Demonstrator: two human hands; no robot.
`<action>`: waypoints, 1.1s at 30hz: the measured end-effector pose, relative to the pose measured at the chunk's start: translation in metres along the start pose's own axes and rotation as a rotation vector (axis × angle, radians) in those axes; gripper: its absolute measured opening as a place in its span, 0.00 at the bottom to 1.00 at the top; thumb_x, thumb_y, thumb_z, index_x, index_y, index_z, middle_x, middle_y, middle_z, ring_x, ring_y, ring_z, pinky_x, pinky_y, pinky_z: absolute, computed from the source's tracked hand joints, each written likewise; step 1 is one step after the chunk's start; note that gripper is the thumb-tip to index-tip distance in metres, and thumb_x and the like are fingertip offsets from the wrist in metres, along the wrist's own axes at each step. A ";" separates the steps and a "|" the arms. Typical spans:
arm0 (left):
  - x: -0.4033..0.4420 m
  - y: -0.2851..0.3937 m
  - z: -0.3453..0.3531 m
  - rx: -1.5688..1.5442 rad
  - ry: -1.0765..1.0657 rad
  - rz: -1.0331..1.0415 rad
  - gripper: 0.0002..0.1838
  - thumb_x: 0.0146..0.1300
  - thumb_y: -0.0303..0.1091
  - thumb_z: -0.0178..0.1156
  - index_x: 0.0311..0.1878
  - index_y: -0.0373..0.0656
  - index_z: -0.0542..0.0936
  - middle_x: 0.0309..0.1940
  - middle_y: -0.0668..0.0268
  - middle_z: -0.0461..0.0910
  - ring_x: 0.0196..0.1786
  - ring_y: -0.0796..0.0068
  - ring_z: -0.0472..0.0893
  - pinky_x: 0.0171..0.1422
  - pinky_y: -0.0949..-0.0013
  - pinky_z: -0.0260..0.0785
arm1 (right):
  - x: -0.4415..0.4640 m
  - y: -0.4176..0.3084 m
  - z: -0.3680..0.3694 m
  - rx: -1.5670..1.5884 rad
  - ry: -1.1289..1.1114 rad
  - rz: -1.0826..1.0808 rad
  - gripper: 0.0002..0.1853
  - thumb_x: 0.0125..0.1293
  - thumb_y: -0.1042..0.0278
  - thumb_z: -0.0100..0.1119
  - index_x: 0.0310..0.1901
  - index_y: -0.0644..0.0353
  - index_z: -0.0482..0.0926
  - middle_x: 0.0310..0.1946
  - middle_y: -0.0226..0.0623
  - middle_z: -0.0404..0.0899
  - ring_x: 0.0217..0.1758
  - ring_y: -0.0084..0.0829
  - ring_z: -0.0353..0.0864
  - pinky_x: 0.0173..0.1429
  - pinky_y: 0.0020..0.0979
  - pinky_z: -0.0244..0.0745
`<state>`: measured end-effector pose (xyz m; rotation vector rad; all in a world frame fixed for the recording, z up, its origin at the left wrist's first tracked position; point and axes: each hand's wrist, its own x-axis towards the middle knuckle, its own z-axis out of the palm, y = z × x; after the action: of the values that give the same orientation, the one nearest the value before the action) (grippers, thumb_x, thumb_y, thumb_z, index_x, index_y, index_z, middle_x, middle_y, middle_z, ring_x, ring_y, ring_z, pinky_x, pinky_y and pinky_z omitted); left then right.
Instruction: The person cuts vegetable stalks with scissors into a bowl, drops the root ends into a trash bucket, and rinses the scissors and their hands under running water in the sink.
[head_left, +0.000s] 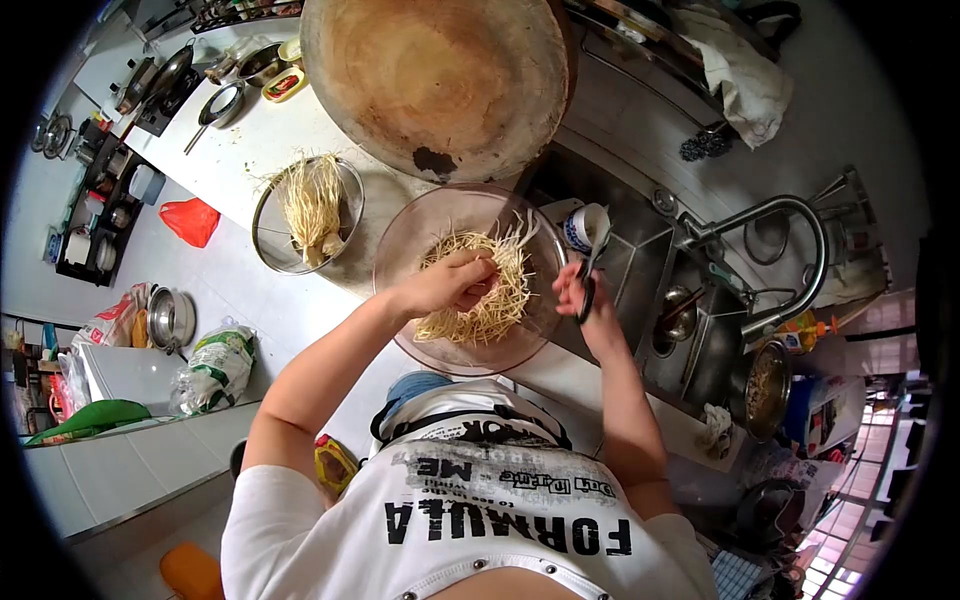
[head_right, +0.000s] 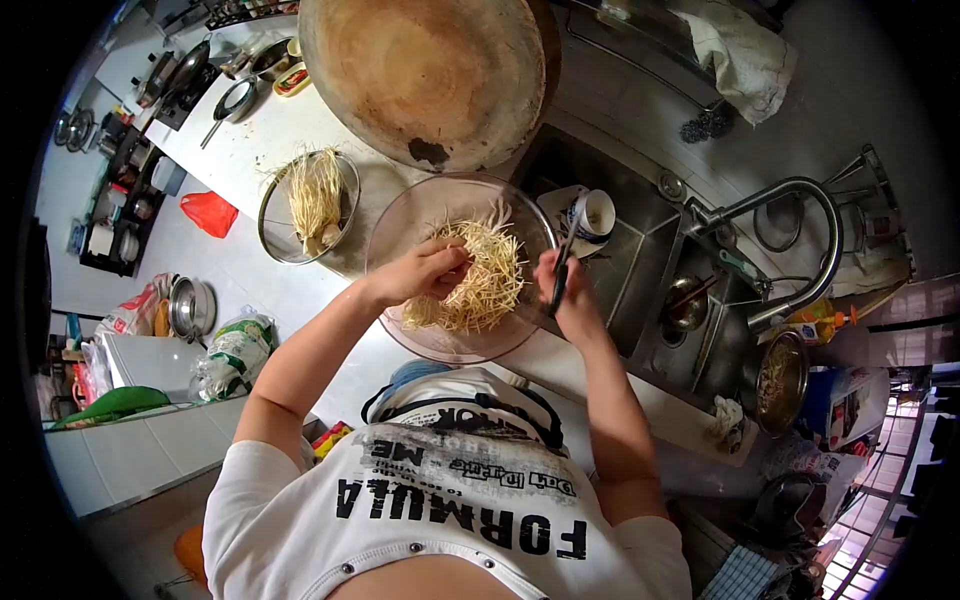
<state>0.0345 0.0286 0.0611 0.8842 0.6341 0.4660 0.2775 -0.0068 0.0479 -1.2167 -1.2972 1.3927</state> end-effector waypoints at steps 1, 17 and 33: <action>-0.001 0.002 0.000 0.000 0.001 0.000 0.10 0.69 0.39 0.41 0.35 0.44 0.65 0.22 0.76 0.57 0.23 0.86 0.57 0.24 0.81 0.49 | -0.011 0.006 -0.004 0.000 -0.001 0.000 0.14 0.64 0.58 0.51 0.43 0.59 0.66 0.30 0.28 0.70 0.29 0.19 0.69 0.34 0.21 0.68; -0.005 0.003 0.004 0.791 0.019 0.013 0.19 0.68 0.43 0.42 0.43 0.35 0.73 0.31 0.61 0.76 0.34 0.73 0.73 0.41 0.68 0.67 | -0.009 -0.002 0.014 -0.544 -0.513 0.195 0.15 0.58 0.60 0.58 0.25 0.65 0.74 0.17 0.32 0.71 0.20 0.21 0.68 0.27 0.27 0.63; 0.015 -0.003 0.000 -0.142 0.038 0.361 0.16 0.63 0.51 0.49 0.37 0.47 0.66 0.24 0.75 0.63 0.24 0.86 0.59 0.25 0.80 0.51 | 0.009 0.037 0.091 0.170 -0.091 -0.148 0.23 0.50 0.66 0.65 0.45 0.63 0.67 0.33 0.27 0.71 0.36 0.20 0.70 0.40 0.21 0.67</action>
<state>0.0455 0.0362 0.0535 0.8577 0.4693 0.8437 0.1872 -0.0160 0.0088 -0.9348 -1.2760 1.4326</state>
